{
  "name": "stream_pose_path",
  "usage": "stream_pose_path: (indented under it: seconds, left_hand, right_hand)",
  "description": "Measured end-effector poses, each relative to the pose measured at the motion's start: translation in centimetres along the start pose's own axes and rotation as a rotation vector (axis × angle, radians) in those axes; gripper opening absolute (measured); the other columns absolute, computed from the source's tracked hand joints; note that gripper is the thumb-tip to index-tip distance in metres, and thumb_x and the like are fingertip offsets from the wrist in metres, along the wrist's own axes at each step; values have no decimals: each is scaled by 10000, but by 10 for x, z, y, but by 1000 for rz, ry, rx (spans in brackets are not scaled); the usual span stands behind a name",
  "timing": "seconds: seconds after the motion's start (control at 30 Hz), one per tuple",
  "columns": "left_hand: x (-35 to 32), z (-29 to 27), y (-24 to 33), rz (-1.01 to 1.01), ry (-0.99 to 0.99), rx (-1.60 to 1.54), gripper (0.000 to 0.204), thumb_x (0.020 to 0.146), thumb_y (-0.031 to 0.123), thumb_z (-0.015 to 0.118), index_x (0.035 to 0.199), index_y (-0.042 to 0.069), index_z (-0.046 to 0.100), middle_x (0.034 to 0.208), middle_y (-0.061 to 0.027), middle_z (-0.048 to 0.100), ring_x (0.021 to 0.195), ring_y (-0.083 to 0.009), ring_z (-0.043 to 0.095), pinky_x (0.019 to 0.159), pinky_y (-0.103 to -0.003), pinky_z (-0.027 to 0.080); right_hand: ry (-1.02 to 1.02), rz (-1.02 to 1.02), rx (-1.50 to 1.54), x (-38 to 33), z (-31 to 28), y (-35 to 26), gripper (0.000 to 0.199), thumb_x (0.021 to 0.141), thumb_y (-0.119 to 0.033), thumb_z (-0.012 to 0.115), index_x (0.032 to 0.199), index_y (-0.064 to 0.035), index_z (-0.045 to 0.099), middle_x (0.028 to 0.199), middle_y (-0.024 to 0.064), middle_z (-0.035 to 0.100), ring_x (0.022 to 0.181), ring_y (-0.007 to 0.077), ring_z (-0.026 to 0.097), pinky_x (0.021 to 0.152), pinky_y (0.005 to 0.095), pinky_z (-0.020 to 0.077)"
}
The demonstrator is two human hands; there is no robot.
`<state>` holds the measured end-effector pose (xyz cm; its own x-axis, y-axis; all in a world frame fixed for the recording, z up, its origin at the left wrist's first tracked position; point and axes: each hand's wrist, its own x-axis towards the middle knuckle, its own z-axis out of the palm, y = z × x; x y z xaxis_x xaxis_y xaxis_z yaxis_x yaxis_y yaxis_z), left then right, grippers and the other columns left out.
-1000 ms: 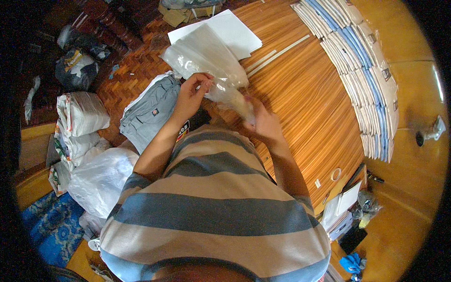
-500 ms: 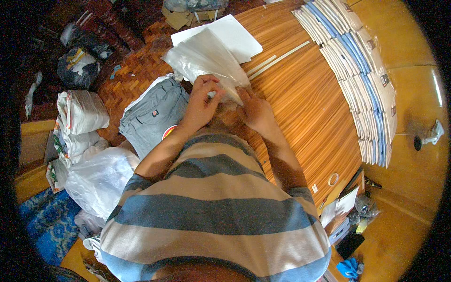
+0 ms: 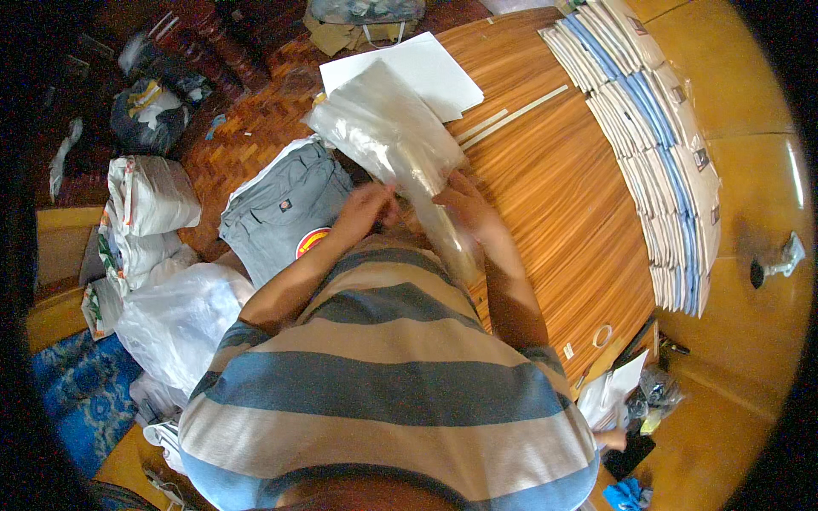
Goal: The person takes plastic bags from a stack and inserts shirts into them. They then arrange the packaged shirts on a table.
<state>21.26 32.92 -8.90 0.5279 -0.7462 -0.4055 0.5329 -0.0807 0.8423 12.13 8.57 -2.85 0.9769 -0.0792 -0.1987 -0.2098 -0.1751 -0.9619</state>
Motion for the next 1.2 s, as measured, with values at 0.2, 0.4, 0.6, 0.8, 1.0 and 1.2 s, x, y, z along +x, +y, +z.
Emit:
stream_pose_path:
  seconds: [0.2,0.4,0.6,0.8,1.0,1.2]
  left_hand:
    - [-6,42,8,-178,-362,-439,451,1072,299,576,1423,29,494,1359,-143,612,1172,-282,668,986,-416,584]
    - [-9,44,18,-176,-275,-562,506,1086,335,531,1467,13,451,1414,-182,588,1257,-316,626,1075,-452,533]
    - [-15,20,23,-239,-441,-351,546,1086,452,489,1385,1,557,1302,-203,667,1183,-296,673,989,-400,572]
    - [-16,-96,41,246,662,518,430,987,399,692,1147,1,681,966,-140,718,901,-238,719,806,-350,571]
    - [48,-110,100,798,715,823,483,1027,374,611,1289,-31,619,1271,-244,648,1237,-350,596,1052,-424,448]
    - [55,-80,87,597,582,732,503,1067,382,525,1293,-60,602,1270,-275,641,1219,-393,603,1061,-411,445]
  right_hand:
    - [58,151,-70,-10,5,-13,446,936,-279,757,1240,31,655,1085,136,721,1056,229,663,960,325,504]
    - [240,43,-141,-75,-14,-17,500,960,-248,731,1366,3,583,1012,110,714,925,218,689,851,334,553]
    - [151,318,131,-96,3,-37,306,991,-206,686,1203,3,617,761,63,669,491,162,615,429,286,473]
    - [462,204,253,-102,31,19,277,1008,-263,685,1131,-20,632,803,55,671,597,133,619,503,277,488]
    - [455,391,646,-114,55,19,317,1020,-341,668,1099,-35,641,846,51,659,643,140,600,553,265,486]
    - [309,286,557,-57,66,12,301,1052,-354,606,1084,-54,613,766,57,646,558,141,580,469,275,447]
